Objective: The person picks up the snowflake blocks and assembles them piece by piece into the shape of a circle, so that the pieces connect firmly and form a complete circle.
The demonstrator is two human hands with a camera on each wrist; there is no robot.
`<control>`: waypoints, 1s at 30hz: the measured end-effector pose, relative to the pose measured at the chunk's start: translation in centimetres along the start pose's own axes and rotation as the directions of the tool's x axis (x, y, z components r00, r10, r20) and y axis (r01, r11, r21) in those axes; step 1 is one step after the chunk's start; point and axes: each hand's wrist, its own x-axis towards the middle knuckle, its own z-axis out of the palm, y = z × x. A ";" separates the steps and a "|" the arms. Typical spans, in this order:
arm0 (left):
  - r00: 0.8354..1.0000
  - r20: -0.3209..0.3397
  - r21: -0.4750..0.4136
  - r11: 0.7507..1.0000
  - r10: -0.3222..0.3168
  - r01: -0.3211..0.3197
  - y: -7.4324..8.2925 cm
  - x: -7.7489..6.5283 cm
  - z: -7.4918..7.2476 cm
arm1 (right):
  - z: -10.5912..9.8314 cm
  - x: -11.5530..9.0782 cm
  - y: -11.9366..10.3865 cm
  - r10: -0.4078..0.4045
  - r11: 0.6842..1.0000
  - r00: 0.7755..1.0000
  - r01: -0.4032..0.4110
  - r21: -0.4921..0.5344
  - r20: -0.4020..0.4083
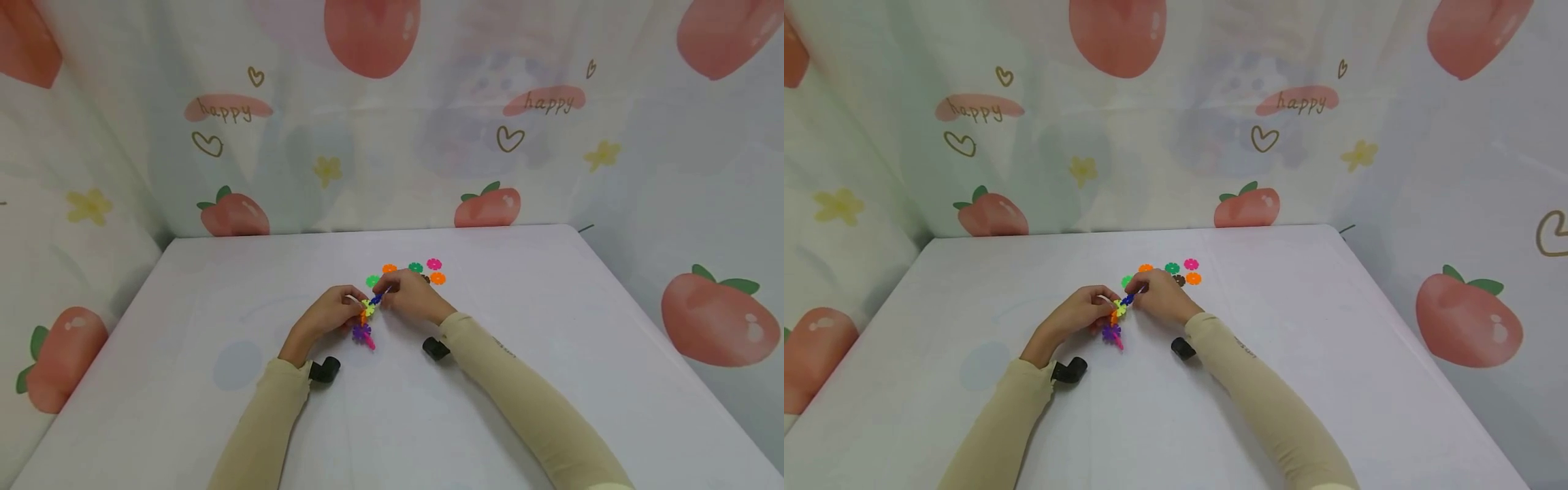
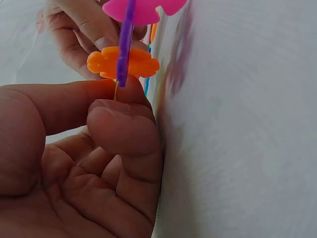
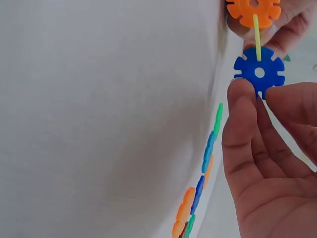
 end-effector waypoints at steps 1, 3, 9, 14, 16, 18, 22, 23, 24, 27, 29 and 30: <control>1.000 0.001 -0.001 1.000 -0.001 0.001 0.0 0.0 0.0 | -0.1 0.1 0.0 0.011 1.000 1.000 -0.011 0.015 -0.001; 1.000 0.003 -0.010 1.000 -0.003 0.003 0.0 0.1 0.0 | -0.4 0.3 -0.1 0.018 0.999 1.000 -0.018 0.040 -0.007; 1.000 0.003 -0.010 1.000 -0.018 0.018 -0.1 0.1 0.1 | -0.8 1.4 -0.1 0.005 0.999 1.000 -0.004 0.031 -0.029; 1.000 -0.001 -0.008 1.000 -0.021 0.021 -0.1 0.2 0.1 | -1.1 2.7 0.0 0.004 1.000 0.999 -0.003 0.017 -0.043; 1.000 -0.002 -0.004 1.000 -0.019 0.019 -0.2 0.2 0.1 | -1.2 3.1 0.0 0.009 1.000 0.999 -0.008 0.017 -0.032; 1.000 -0.002 -0.002 1.000 -0.021 0.021 -0.2 0.2 0.0 | -1.4 3.5 -0.1 0.006 1.000 1.000 -0.006 0.008 -0.016; 1.000 0.005 -0.004 1.000 -0.025 0.025 -0.3 0.3 0.0 | -1.6 4.3 0.0 0.000 1.000 1.000 0.001 -0.026 0.017; 1.000 0.009 -0.005 1.000 -0.024 0.024 -0.4 0.3 0.1 | -1.6 4.5 0.0 0.001 0.999 1.000 0.000 -0.036 0.021; 1.000 0.011 -0.004 1.000 -0.022 0.022 -0.4 0.3 0.1 | -1.6 4.6 0.1 0.004 0.999 1.000 -0.003 -0.044 0.026; 1.000 0.015 0.003 1.000 -0.010 0.010 -0.5 0.3 0.0 | -1.6 5.0 0.2 0.016 0.997 0.999 -0.013 -0.071 0.042; 1.000 0.011 0.001 1.000 -0.003 0.003 -0.5 0.3 -0.1 | -1.5 5.4 0.3 0.020 0.996 0.998 -0.015 -0.086 0.053; 1.000 0.009 0.001 1.000 -0.002 0.002 -0.4 0.3 -0.1 | -1.5 5.6 0.5 0.021 0.995 0.998 -0.016 -0.096 0.059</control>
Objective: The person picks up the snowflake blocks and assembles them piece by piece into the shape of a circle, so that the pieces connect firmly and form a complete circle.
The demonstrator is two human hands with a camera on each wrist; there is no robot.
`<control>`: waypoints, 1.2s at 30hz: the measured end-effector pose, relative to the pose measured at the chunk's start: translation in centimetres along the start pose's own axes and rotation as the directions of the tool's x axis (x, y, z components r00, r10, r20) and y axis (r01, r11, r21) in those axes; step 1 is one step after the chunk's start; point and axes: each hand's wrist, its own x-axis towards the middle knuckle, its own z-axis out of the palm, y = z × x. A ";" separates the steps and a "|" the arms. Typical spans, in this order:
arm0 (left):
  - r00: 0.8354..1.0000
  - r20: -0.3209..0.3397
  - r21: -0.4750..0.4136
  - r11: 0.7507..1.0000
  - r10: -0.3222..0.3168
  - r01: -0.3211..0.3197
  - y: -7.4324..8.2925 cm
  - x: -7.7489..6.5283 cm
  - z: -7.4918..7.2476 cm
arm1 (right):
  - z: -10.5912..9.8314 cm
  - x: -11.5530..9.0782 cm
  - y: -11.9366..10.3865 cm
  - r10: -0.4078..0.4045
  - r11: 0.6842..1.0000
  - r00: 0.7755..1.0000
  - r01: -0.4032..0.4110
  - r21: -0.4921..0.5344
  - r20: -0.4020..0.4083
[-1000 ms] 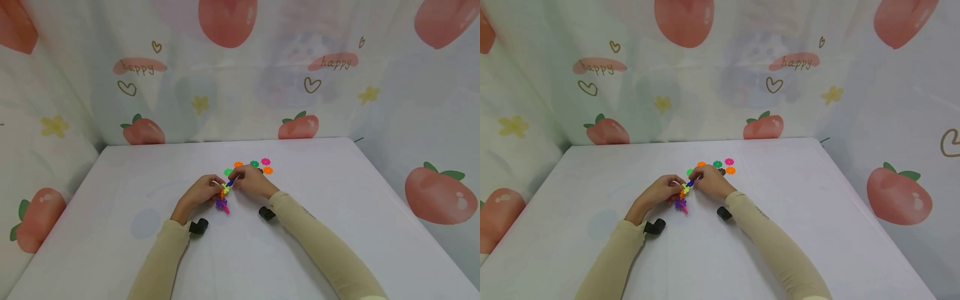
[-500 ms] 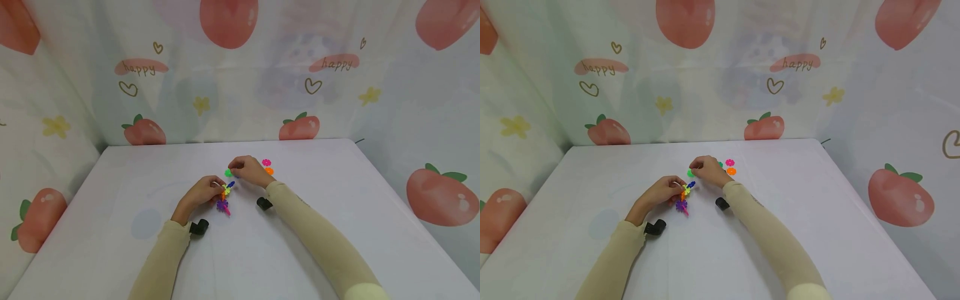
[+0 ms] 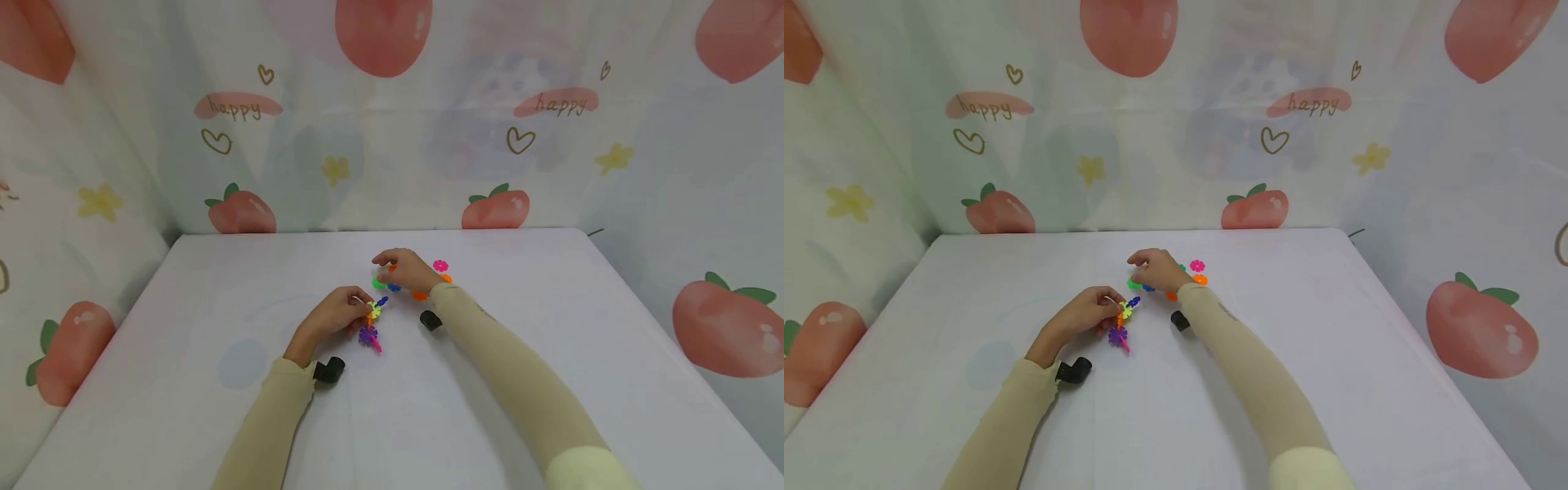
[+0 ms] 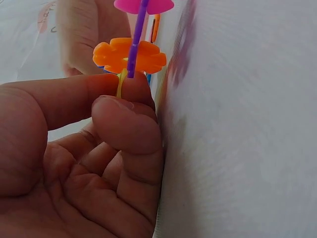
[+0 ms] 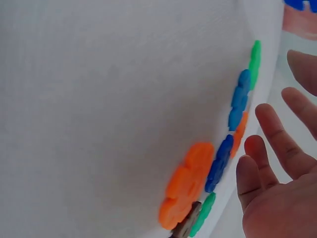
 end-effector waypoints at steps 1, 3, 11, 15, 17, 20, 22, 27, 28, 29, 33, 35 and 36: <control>1.000 -0.001 -0.001 1.000 0.002 -0.002 0.0 0.0 0.0 | 0.1 0.2 0.2 0.001 1.000 1.000 -0.001 -0.014 0.004; 1.000 0.000 -0.003 1.000 0.003 -0.003 0.1 -0.1 -0.1 | 0.3 0.7 0.6 0.004 0.999 1.000 -0.004 -0.050 0.008; 1.000 0.002 -0.006 1.000 -0.006 0.006 0.3 -0.2 0.0 | 0.4 0.9 0.4 0.025 0.979 0.999 -0.021 -0.202 0.019; 1.000 0.002 -0.011 1.000 -0.005 0.005 0.3 -0.2 0.0 | 0.4 0.5 0.0 -0.001 0.965 1.000 0.004 -0.261 0.008; 1.000 0.001 -0.009 1.000 -0.007 0.007 0.3 -0.2 0.1 | 0.5 0.4 -0.1 -0.016 0.961 1.000 0.017 -0.275 0.004; 1.000 0.002 -0.007 1.000 -0.009 0.009 0.3 -0.2 0.1 | 0.5 0.3 0.0 -0.027 0.967 1.000 0.025 -0.254 -0.005; 1.000 0.004 -0.004 1.000 -0.010 0.010 0.3 -0.2 0.1 | 0.6 0.2 0.0 -0.018 0.975 1.000 0.015 -0.220 -0.012; 1.000 0.003 0.000 1.000 -0.021 0.021 0.3 -0.2 0.1 | 0.7 -0.1 0.0 -0.023 0.990 0.999 0.018 -0.138 -0.040; 1.000 0.003 0.000 1.000 -0.024 0.024 0.3 -0.2 0.1 | 0.7 -0.1 0.1 -0.025 0.992 0.999 0.019 -0.125 -0.048; 1.000 0.002 0.002 1.000 -0.027 0.027 0.3 -0.2 0.1 | 0.7 -0.2 0.2 -0.028 0.993 0.998 0.022 -0.115 -0.057; 0.999 0.001 0.011 0.999 -0.036 0.036 0.2 -0.1 0.3 | 0.6 -0.8 0.4 0.001 0.998 0.996 -0.007 -0.065 -0.091; 0.999 0.000 0.015 0.999 -0.040 0.040 0.2 -0.1 0.3 | 0.4 -1.2 0.4 0.008 0.999 0.994 -0.013 -0.045 -0.109; 0.999 -0.002 0.020 0.999 -0.041 0.041 0.2 -0.1 0.3 | 0.3 -1.3 0.5 0.016 0.999 0.993 -0.019 -0.031 -0.116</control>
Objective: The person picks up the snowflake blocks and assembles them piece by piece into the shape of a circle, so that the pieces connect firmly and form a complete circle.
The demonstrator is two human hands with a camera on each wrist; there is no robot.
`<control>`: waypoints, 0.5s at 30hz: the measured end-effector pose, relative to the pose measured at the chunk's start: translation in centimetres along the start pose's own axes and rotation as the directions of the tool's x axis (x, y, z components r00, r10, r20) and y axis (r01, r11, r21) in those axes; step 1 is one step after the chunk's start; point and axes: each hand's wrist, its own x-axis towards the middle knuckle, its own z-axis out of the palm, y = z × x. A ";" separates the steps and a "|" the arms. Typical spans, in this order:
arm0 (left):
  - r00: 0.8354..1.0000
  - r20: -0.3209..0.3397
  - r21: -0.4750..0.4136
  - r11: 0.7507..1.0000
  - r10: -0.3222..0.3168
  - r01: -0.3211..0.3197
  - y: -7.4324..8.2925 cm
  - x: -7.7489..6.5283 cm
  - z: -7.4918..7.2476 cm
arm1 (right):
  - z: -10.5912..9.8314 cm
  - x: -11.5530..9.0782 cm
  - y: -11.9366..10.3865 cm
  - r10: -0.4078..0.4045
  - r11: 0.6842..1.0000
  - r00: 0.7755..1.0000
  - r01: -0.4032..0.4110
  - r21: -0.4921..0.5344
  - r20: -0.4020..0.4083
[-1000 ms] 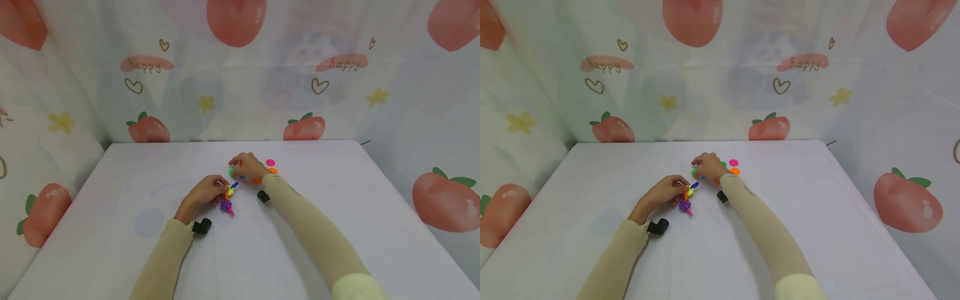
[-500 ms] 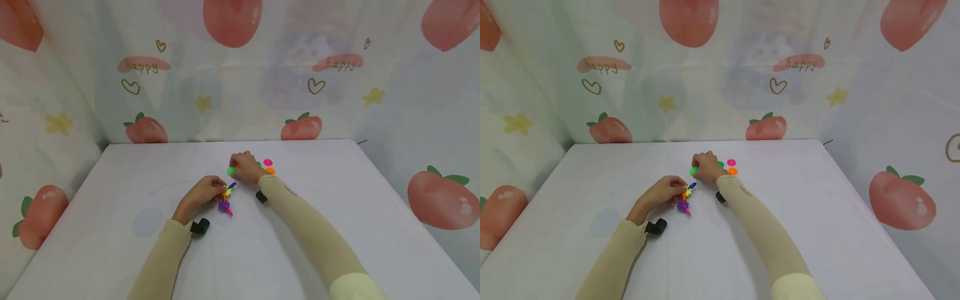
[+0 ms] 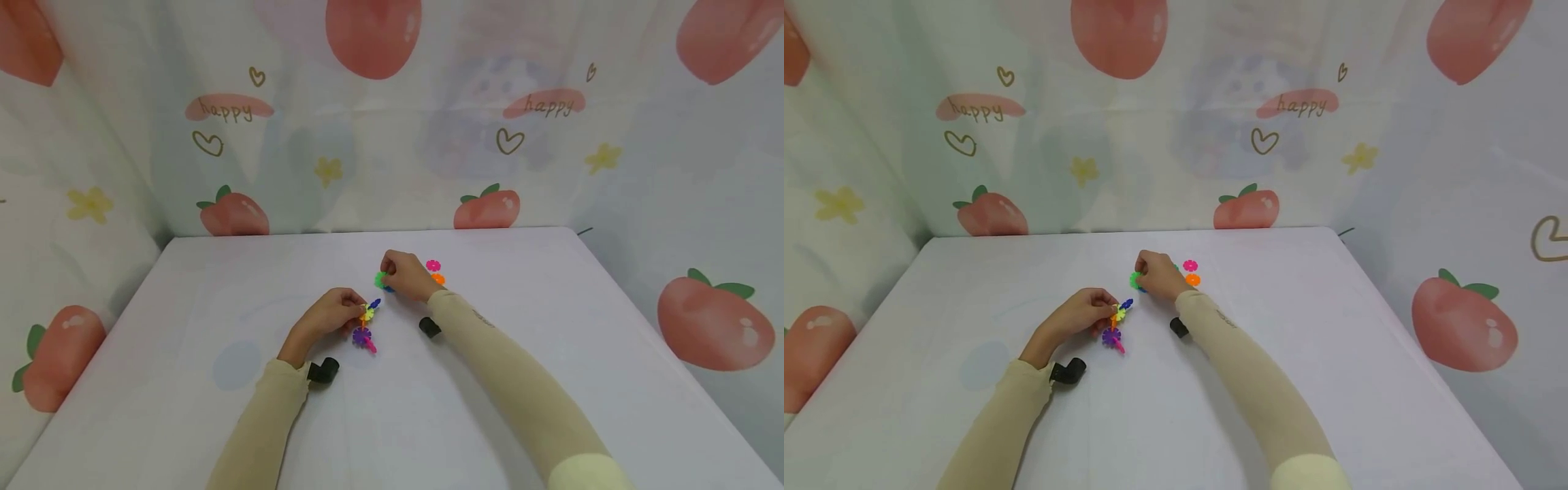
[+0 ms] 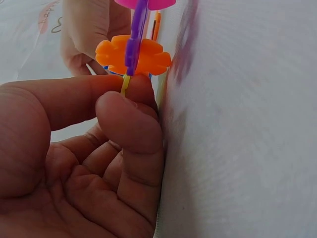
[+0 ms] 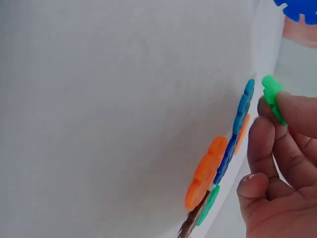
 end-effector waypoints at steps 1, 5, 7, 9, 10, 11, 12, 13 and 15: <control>1.000 -0.002 -0.001 1.000 -0.004 0.004 0.0 0.0 0.0 | -0.1 -0.1 0.1 0.006 1.000 1.000 -0.006 0.011 -0.007; 1.000 -0.007 0.002 1.000 -0.018 0.018 0.1 0.0 0.0 | -0.5 -0.6 0.4 0.028 0.999 0.999 -0.026 0.041 -0.033; 1.000 -0.007 0.005 1.000 -0.022 0.022 0.1 0.0 0.1 | -0.8 -0.8 0.6 0.051 0.996 0.998 -0.049 0.076 -0.036; 1.000 -0.005 0.012 1.000 -0.020 0.020 0.1 0.0 0.1 | -1.0 -1.1 0.7 0.074 0.991 0.997 -0.070 0.113 -0.034; 1.000 -0.004 0.012 1.000 -0.019 0.019 0.1 0.0 0.1 | -1.1 -1.3 0.7 0.084 0.988 0.996 -0.080 0.131 -0.031; 1.000 -0.003 0.013 1.000 -0.018 0.018 0.1 0.0 0.1 | -1.2 -1.5 0.7 0.092 0.985 0.995 -0.087 0.149 -0.027; 1.000 -0.003 0.012 1.000 -0.017 0.017 0.1 0.1 0.1 | -1.2 -1.6 0.6 0.098 0.981 0.995 -0.093 0.168 -0.021; 1.000 -0.002 0.013 1.000 -0.013 0.013 0.1 0.1 0.1 | -1.3 -1.8 0.6 0.099 0.980 0.995 -0.094 0.178 -0.016; 1.000 0.000 0.007 1.000 -0.008 0.008 0.1 0.1 0.0 | -1.3 -2.1 0.5 0.100 0.975 0.995 -0.096 0.201 -0.008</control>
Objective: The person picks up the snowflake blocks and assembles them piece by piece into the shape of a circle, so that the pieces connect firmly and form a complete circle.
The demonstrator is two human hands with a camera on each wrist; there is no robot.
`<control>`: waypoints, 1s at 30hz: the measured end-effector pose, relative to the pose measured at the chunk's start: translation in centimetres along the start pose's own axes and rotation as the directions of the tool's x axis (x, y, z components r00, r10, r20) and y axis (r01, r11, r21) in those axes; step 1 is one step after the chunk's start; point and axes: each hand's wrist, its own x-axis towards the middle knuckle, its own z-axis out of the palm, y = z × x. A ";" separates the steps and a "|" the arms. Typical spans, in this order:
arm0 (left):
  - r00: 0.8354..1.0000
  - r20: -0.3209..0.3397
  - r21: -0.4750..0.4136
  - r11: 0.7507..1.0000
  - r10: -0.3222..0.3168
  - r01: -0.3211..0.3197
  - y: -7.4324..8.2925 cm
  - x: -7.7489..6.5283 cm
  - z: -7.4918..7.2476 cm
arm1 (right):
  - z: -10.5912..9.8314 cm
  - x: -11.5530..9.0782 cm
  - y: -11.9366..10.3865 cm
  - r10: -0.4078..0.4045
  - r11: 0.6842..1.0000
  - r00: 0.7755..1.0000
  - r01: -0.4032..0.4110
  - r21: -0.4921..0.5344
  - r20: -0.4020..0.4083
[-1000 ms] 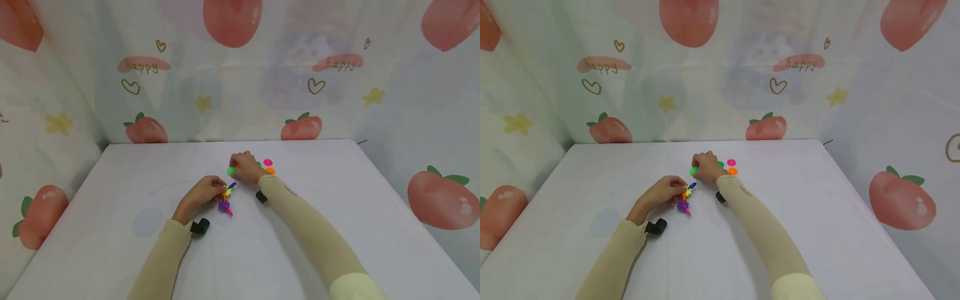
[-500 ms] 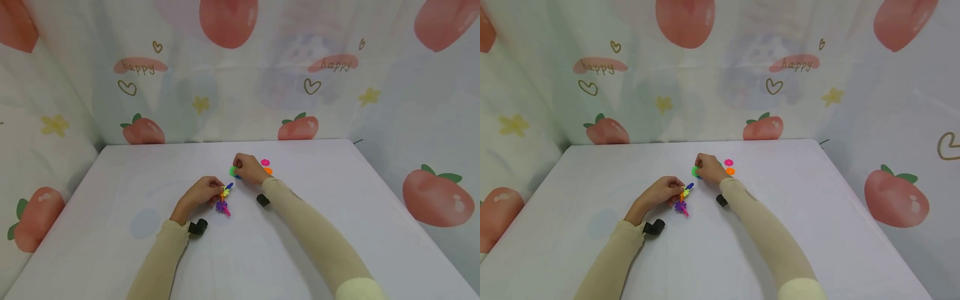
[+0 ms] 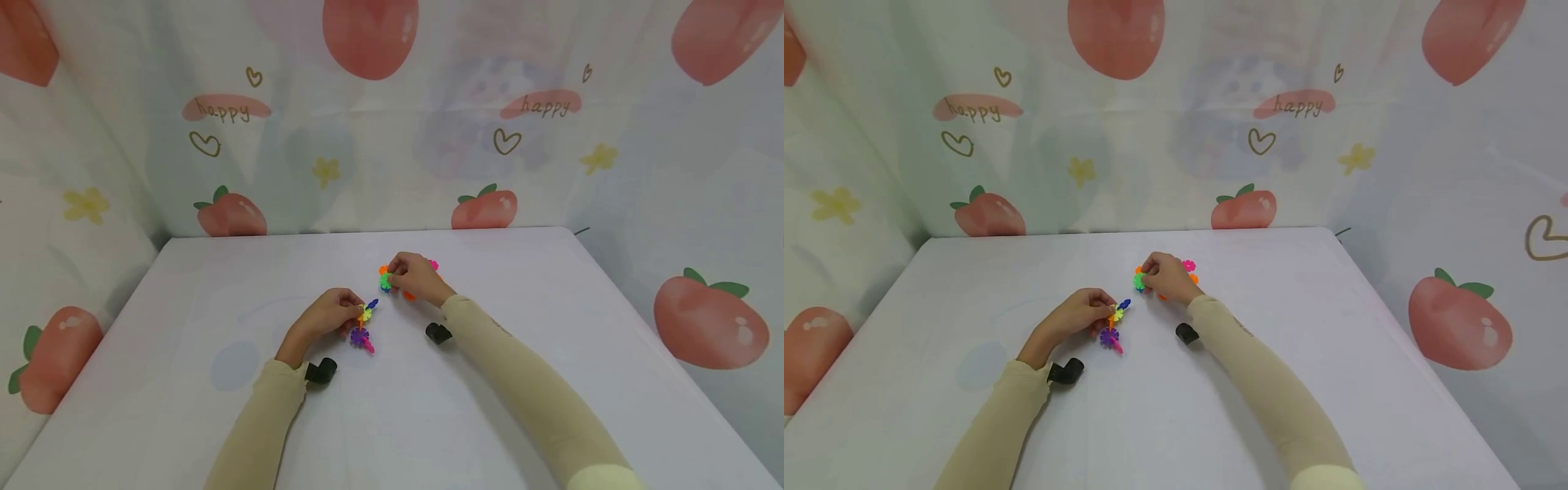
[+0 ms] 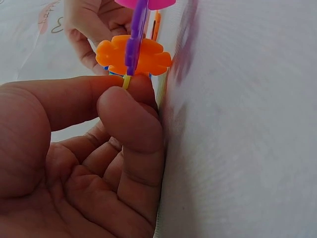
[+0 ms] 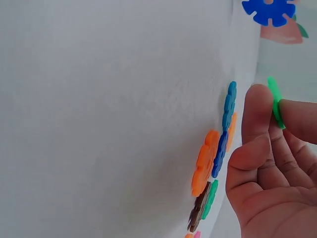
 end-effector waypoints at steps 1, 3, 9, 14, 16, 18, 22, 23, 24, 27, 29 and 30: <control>1.000 0.001 0.001 1.000 0.004 -0.004 0.0 0.0 0.0 | 0.0 -0.2 0.0 0.000 1.000 1.000 0.000 0.013 0.004; 1.000 0.002 -0.004 1.000 0.009 -0.009 -0.1 0.0 -0.1 | 0.1 -0.4 0.0 0.001 0.999 1.000 -0.001 0.043 0.012; 1.000 0.013 -0.019 1.000 0.019 -0.019 -0.1 0.0 -0.2 | 0.3 -1.1 0.2 0.024 0.996 0.999 -0.026 0.090 0.028; 1.000 0.017 -0.028 0.999 0.021 -0.020 0.0 -0.1 -0.2 | 0.3 -1.5 0.3 0.035 0.993 0.999 -0.039 0.108 0.034; 1.000 0.018 -0.029 0.999 0.021 -0.020 0.0 -0.1 -0.2 | 0.3 -1.7 0.3 0.031 0.993 0.999 -0.035 0.116 0.041; 1.000 0.020 -0.028 0.999 0.023 -0.023 -0.1 -0.1 -0.2 | 0.3 -1.8 0.4 0.022 0.992 0.998 -0.028 0.120 0.051; 0.999 0.023 -0.034 0.999 0.028 -0.028 -0.1 0.0 -0.3 | 0.2 -2.1 0.4 0.005 0.992 0.997 -0.014 0.125 0.074; 0.999 0.025 -0.032 0.999 0.032 -0.031 -0.1 0.0 -0.3 | 0.2 -2.2 0.4 0.000 0.992 0.997 -0.010 0.126 0.079; 0.999 0.027 -0.032 0.999 0.033 -0.032 -0.1 0.0 -0.3 | 0.2 -2.3 0.4 -0.003 0.992 0.996 -0.008 0.127 0.084; 0.999 0.031 -0.032 0.999 0.029 -0.028 -0.1 0.0 -0.3 | 0.3 -2.5 0.2 -0.013 0.992 0.995 0.001 0.128 0.096; 0.999 0.034 -0.031 0.999 0.029 -0.028 -0.1 0.0 -0.2 | 0.3 -2.7 0.2 -0.023 0.992 0.995 0.011 0.123 0.099; 0.999 0.035 -0.030 0.999 0.031 -0.030 -0.1 0.0 -0.2 | 0.4 -2.7 0.1 -0.028 0.993 0.995 0.016 0.121 0.100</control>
